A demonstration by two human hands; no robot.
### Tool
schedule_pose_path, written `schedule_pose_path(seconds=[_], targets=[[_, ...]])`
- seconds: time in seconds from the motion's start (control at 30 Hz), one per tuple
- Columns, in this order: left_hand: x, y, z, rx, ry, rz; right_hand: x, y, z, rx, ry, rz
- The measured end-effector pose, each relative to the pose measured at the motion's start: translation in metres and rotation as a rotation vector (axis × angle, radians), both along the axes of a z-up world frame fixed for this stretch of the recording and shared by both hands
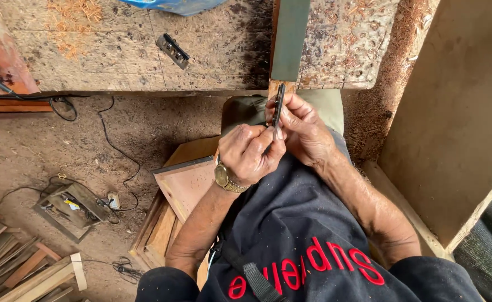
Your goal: The person sharpens small metal parts on a green sharpening stone attached to a wooden workbench. They repeatedly rub the parts against the stone, inspect them, and occasionally wipe them with a cloth. The person also briefly opens a drawer and handles a small yellow sponge.
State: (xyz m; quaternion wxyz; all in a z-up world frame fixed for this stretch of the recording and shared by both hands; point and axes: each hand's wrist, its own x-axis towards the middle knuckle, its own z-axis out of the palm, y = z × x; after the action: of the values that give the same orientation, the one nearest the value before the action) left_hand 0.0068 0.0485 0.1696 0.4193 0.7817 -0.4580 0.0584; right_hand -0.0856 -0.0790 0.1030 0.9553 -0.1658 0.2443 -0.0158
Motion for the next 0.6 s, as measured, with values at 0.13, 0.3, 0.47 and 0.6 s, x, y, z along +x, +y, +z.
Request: schedule_pose_path(seconds=[0.13,0.3,0.47,0.6], targets=[[0.004,0.0,0.002,0.016,0.011,0.008,0.003,0.0,-0.001,-0.015,-0.008,0.007],[0.0,0.0,-0.006,-0.156,0.363,0.108,0.012,0.0,0.009,-0.044,-0.012,0.008],[0.004,-0.003,-0.007,-0.174,0.408,0.12,0.012,0.001,0.002,-0.065,0.027,0.003],[0.008,-0.004,-0.003,-0.088,0.27,0.072,0.014,-0.001,0.006,-0.07,0.068,0.016]])
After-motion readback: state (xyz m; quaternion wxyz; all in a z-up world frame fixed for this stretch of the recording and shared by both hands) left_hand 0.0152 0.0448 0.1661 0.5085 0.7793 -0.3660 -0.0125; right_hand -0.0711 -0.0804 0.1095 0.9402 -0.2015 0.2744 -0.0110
